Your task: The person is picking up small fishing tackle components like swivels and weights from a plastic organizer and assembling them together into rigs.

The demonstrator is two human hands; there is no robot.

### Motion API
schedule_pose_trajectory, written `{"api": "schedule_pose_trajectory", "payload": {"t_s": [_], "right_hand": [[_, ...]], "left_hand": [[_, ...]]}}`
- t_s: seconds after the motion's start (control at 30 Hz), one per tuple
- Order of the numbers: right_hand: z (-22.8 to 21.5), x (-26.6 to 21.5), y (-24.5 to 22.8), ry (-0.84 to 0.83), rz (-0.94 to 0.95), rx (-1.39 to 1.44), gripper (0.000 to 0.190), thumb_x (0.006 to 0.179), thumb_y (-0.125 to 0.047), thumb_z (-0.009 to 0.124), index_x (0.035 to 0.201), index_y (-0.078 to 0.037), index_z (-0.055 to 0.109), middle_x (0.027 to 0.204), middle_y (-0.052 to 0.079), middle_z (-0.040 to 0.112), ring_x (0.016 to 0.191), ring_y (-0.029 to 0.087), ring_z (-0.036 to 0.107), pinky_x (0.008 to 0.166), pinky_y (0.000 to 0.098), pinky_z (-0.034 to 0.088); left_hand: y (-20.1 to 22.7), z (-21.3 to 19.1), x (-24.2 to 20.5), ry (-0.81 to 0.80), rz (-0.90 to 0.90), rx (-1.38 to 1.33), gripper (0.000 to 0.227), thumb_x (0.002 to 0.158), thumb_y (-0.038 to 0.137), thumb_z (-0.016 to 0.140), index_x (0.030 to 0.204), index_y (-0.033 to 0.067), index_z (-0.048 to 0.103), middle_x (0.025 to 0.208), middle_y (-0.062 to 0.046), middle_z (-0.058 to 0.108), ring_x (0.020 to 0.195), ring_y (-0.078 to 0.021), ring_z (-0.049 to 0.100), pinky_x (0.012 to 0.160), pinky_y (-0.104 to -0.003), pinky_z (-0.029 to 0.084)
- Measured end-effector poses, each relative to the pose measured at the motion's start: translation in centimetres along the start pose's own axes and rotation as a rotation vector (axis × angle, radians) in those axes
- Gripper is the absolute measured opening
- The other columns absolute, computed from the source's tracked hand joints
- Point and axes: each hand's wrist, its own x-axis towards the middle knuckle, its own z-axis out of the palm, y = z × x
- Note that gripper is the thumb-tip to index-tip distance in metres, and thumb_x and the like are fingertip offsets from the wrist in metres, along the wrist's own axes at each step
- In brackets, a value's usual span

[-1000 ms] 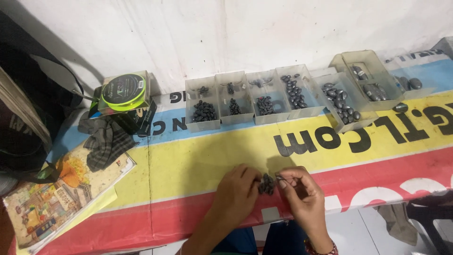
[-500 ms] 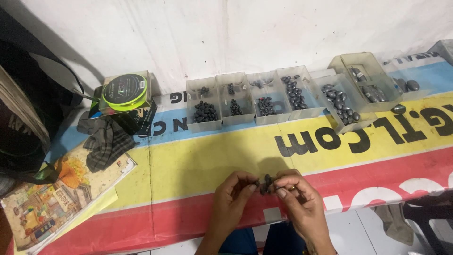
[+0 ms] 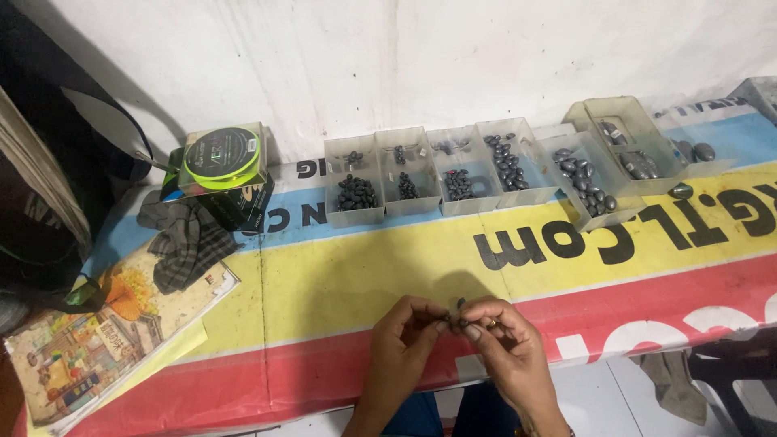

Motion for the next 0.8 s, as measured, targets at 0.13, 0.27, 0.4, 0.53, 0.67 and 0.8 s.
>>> {"api": "schedule_pose_trajectory", "payload": {"t_s": [0.13, 0.27, 0.4, 0.53, 0.67, 0.8], "right_hand": [[-0.4, 1.3, -0.6, -0.032, 0.008, -0.127, 0.014, 0.093, -0.003, 0.066, 0.106, -0.007, 0.071, 0.095, 0.008, 0.072, 0.089, 0.019, 0.069, 0.082, 0.0329, 0.058], [-0.1, 4.8, -0.9, -0.080, -0.043, -0.325, 0.017, 0.094, -0.005, 0.064, 0.110, -0.004, 0.071, 0.096, 0.006, 0.074, 0.083, 0.014, 0.070, 0.072, 0.0234, 0.063], [2.8, 10.7, -3.2, -0.182, -0.134, -0.526, 0.011, 0.095, -0.009, 0.068, 0.105, -0.007, 0.073, 0.091, 0.002, 0.072, 0.060, 0.008, 0.048, 0.053, 0.0194, 0.040], [5.7, 16.9, -1.8, -0.258, -0.179, -0.622, 0.017, 0.093, -0.006, 0.061, 0.104, -0.008, 0.074, 0.100, 0.002, 0.075, 0.085, 0.014, 0.067, 0.071, 0.0269, 0.048], [7.4, 20.7, 0.2, -0.320, -0.318, -0.733, 0.015, 0.096, -0.001, 0.062, 0.107, -0.007, 0.070, 0.099, 0.007, 0.069, 0.080, 0.018, 0.068, 0.070, 0.0286, 0.058], [7.7, 19.5, -2.6, -0.341, -0.330, -0.724, 0.011, 0.097, -0.002, 0.064, 0.106, -0.006, 0.068, 0.098, 0.007, 0.065, 0.072, 0.016, 0.063, 0.063, 0.0268, 0.053]], "left_hand": [[0.0, 0.3, -0.3, 0.001, 0.071, -0.038, 0.012, 0.091, -0.004, 0.071, 0.098, 0.0053, 0.069, 0.093, -0.008, 0.074, 0.089, -0.0145, 0.073, 0.082, -0.025, 0.063], [0.5, 0.3, -0.5, -0.010, 0.122, 0.073, 0.011, 0.092, 0.008, 0.074, 0.103, 0.0079, 0.070, 0.098, -0.007, 0.076, 0.090, -0.0178, 0.075, 0.080, -0.028, 0.063], [-0.8, 0.1, -0.4, 0.028, 0.270, 0.134, 0.013, 0.094, 0.009, 0.070, 0.107, 0.0090, 0.073, 0.100, -0.007, 0.074, 0.092, -0.0182, 0.072, 0.081, -0.028, 0.059], [-0.6, 0.1, -0.2, 0.008, 0.328, 0.143, 0.009, 0.093, 0.006, 0.067, 0.100, 0.0077, 0.073, 0.095, -0.007, 0.071, 0.087, -0.0193, 0.071, 0.076, -0.029, 0.057], [0.0, -0.1, -0.5, -0.019, 0.242, 0.176, 0.010, 0.095, 0.007, 0.068, 0.104, 0.0087, 0.071, 0.097, -0.008, 0.070, 0.088, -0.0192, 0.069, 0.070, -0.028, 0.058], [-0.5, -0.1, -0.4, 0.013, 0.287, 0.147, 0.008, 0.094, 0.008, 0.070, 0.102, 0.0085, 0.070, 0.096, -0.008, 0.070, 0.088, -0.0187, 0.071, 0.072, -0.028, 0.059]]}}
